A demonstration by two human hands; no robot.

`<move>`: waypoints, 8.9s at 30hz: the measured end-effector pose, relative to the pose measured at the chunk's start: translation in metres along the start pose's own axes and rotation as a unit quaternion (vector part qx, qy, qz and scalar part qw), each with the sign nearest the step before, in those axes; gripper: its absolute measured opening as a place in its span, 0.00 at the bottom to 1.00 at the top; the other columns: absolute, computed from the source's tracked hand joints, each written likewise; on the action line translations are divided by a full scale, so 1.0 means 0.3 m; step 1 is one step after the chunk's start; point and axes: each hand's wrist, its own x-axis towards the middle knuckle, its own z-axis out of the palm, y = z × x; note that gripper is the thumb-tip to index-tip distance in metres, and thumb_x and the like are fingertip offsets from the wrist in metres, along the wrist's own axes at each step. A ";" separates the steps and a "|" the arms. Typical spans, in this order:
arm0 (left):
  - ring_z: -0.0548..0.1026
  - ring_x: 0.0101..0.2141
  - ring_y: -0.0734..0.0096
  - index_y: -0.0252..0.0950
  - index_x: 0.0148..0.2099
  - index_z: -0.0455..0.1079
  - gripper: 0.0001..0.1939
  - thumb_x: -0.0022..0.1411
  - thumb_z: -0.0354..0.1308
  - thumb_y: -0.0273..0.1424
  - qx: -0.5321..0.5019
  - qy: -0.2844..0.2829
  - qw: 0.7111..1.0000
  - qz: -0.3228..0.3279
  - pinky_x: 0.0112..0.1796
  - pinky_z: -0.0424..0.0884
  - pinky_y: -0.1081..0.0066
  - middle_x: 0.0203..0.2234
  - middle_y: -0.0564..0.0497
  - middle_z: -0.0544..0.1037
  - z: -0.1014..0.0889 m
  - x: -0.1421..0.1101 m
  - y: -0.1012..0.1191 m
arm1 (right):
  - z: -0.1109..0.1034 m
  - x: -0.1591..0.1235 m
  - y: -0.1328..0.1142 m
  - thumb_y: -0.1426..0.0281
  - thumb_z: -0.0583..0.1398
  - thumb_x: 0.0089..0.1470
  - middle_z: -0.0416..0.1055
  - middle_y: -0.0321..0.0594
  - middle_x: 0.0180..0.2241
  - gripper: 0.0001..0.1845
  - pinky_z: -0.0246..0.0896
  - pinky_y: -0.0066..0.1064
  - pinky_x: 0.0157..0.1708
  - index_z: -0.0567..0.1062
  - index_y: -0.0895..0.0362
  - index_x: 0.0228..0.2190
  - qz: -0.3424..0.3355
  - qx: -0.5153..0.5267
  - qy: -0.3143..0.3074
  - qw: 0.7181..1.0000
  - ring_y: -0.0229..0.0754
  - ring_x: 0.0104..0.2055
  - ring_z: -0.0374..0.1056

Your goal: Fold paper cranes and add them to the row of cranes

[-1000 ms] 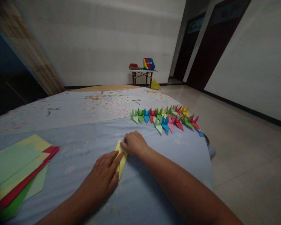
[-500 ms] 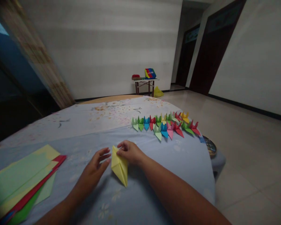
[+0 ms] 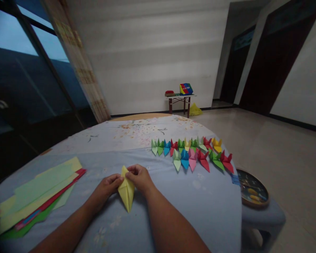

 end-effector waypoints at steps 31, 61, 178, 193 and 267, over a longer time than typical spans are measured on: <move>0.73 0.26 0.70 0.35 0.34 0.64 0.15 0.52 0.58 0.42 -0.105 0.032 0.993 0.052 0.28 0.67 0.72 0.23 0.53 0.73 -0.021 0.025 -0.038 | 0.007 -0.039 -0.033 0.60 0.66 0.41 0.70 0.34 0.26 0.17 0.56 0.27 0.30 0.73 0.58 0.30 0.036 -0.071 0.049 0.996 0.34 0.26 0.64; 0.74 0.25 0.69 0.32 0.34 0.73 0.17 0.47 0.62 0.41 -0.090 -0.044 0.994 -0.041 0.31 0.68 0.70 0.24 0.49 0.77 -0.029 0.042 0.028 | -0.014 -0.015 0.006 0.59 0.66 0.36 0.68 0.32 0.22 0.19 0.55 0.25 0.26 0.71 0.60 0.27 0.013 -0.061 0.016 0.998 0.31 0.22 0.61; 0.73 0.25 0.70 0.29 0.29 0.76 0.16 0.40 0.67 0.36 -0.152 -0.058 0.986 -0.046 0.33 0.68 0.70 0.22 0.46 0.77 -0.041 0.077 0.003 | 0.010 -0.031 -0.002 0.64 0.60 0.43 0.63 0.31 0.19 0.11 0.51 0.23 0.23 0.69 0.60 0.22 -0.001 -0.216 0.044 0.975 0.30 0.21 0.56; 0.73 0.27 0.68 0.29 0.29 0.76 0.15 0.42 0.67 0.37 -0.155 -0.057 0.986 -0.036 0.32 0.69 0.69 0.23 0.46 0.77 -0.041 0.072 0.008 | 0.010 -0.034 -0.003 0.64 0.60 0.43 0.64 0.32 0.20 0.11 0.52 0.23 0.23 0.70 0.60 0.22 0.005 -0.214 0.044 0.976 0.30 0.21 0.56; 0.67 0.43 0.55 0.35 0.52 0.65 0.18 0.61 0.47 0.31 0.632 -0.047 0.736 0.238 0.43 0.60 0.58 0.43 0.40 0.72 0.088 -0.150 -0.028 | -0.076 -0.049 -0.041 0.67 0.57 0.51 0.72 0.40 0.30 0.09 0.45 0.33 0.37 0.77 0.53 0.30 -0.058 -0.641 0.078 0.761 0.43 0.37 0.60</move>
